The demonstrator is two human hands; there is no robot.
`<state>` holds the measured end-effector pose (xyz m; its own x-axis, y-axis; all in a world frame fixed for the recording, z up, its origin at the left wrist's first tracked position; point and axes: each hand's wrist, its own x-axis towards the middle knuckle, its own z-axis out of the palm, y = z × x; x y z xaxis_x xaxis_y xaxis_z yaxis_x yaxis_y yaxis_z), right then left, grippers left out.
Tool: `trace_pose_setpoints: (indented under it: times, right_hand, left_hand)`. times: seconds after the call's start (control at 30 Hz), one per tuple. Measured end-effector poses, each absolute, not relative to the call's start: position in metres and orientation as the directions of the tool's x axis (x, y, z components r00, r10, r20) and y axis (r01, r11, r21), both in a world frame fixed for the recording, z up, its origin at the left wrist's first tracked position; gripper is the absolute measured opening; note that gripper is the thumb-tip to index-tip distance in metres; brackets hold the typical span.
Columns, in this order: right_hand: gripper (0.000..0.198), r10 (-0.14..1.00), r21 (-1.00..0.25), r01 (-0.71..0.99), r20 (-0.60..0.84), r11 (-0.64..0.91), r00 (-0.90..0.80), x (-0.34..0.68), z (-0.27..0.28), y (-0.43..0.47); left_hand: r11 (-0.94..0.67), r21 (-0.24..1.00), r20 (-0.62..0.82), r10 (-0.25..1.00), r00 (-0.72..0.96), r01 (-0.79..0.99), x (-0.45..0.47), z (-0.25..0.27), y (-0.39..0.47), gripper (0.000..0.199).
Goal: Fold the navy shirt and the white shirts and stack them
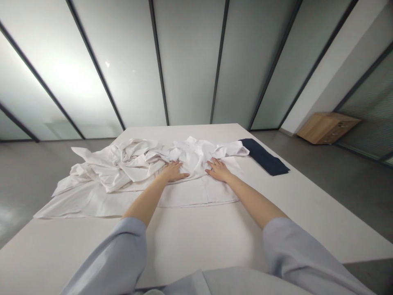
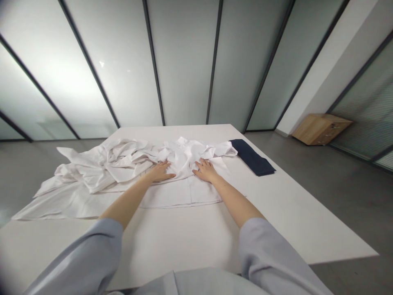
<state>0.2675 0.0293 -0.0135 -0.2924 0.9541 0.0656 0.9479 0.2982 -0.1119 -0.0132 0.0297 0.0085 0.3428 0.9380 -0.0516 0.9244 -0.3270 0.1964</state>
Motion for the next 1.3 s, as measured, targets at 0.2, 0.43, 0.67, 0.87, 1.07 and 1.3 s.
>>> trace_pose_setpoints:
  times: [0.2,0.43,0.67,0.87,1.07,1.3]
  right_hand:
    - [0.062,0.946,-0.044,0.946,0.077,0.32,-0.316,0.268,-0.02,0.01]
    - [0.052,0.915,-0.025,0.92,0.119,0.391,-0.386,0.254,0.005,-0.013]
    - [0.042,0.928,-0.148,0.917,0.067,0.372,-0.365,0.257,0.009,0.041]
    - [0.053,0.981,-0.124,0.974,0.053,0.192,-0.187,0.256,-0.014,0.065]
    - [0.06,0.993,-0.152,0.982,0.025,0.116,-0.114,0.251,-0.015,0.077]
    - [0.06,0.965,-0.049,0.964,0.037,0.262,-0.26,0.243,-0.012,0.044]
  left_hand:
    - [-0.17,0.187,-0.016,0.984,0.176,0.967,-0.034,0.009,0.056,0.056]
    - [-0.168,0.1,0.254,0.957,0.138,0.981,-0.008,0.024,0.044,0.05]
    - [-0.358,0.076,0.222,0.916,0.334,0.931,0.0,0.0,0.04,0.044]
    - [-0.291,0.113,0.267,0.93,0.253,0.95,-0.006,-0.014,0.026,0.061]
    - [-0.158,0.101,0.051,0.987,0.153,0.982,-0.002,-0.011,-0.006,0.069]
    - [-0.21,-0.034,0.104,0.972,0.212,0.977,0.005,0.022,0.001,0.067]
